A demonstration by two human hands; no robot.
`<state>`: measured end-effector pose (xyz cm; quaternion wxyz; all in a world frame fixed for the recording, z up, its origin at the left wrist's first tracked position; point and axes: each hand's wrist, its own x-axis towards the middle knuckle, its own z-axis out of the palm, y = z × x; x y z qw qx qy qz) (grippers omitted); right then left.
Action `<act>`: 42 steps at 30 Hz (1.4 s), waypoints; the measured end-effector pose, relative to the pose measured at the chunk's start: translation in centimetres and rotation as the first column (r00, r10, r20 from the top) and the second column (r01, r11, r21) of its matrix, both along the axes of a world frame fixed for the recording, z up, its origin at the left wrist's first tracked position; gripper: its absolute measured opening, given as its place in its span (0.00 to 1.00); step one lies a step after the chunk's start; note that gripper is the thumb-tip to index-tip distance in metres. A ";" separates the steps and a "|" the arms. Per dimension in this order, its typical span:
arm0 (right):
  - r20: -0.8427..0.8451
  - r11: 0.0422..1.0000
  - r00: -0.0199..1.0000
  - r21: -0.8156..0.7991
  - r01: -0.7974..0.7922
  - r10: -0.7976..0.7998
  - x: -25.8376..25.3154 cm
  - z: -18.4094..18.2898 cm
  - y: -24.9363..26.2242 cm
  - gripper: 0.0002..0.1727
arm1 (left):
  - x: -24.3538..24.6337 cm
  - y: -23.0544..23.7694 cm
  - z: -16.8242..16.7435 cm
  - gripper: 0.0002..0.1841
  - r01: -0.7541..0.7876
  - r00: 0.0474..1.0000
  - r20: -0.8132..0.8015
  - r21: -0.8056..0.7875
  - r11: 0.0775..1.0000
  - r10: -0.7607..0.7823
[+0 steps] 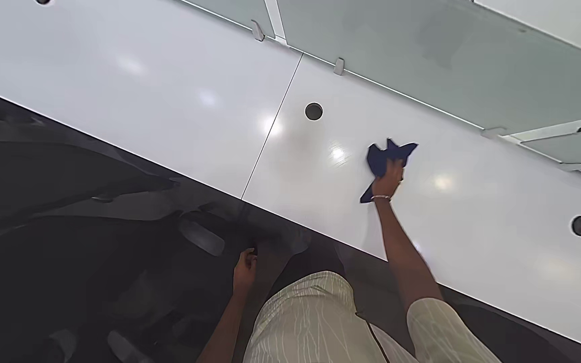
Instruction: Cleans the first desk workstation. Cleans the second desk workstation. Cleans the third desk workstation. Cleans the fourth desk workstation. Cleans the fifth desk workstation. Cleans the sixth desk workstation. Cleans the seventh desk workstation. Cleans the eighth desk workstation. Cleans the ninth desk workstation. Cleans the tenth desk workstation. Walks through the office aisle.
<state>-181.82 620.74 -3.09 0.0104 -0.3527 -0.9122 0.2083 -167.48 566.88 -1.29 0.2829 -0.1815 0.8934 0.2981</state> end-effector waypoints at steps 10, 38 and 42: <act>-0.039 0.879 0.885 -0.103 -0.466 0.464 15.5 2.3 -14.0 0.25 | 8.5 -4.0 2.3 0.22 0.031 0.980 0.198 -0.088 0.996 -0.013; -0.025 0.990 0.990 0.042 -0.136 0.137 -8.0 -0.2 10.7 0.36 | 3.0 3.0 2.5 0.21 -0.156 0.950 0.245 -0.160 0.975 0.193; -0.031 0.979 0.979 -0.028 -0.204 0.203 5.0 0.5 0.1 0.32 | 4.6 3.4 2.5 0.21 -0.194 0.931 0.275 -0.179 0.964 0.238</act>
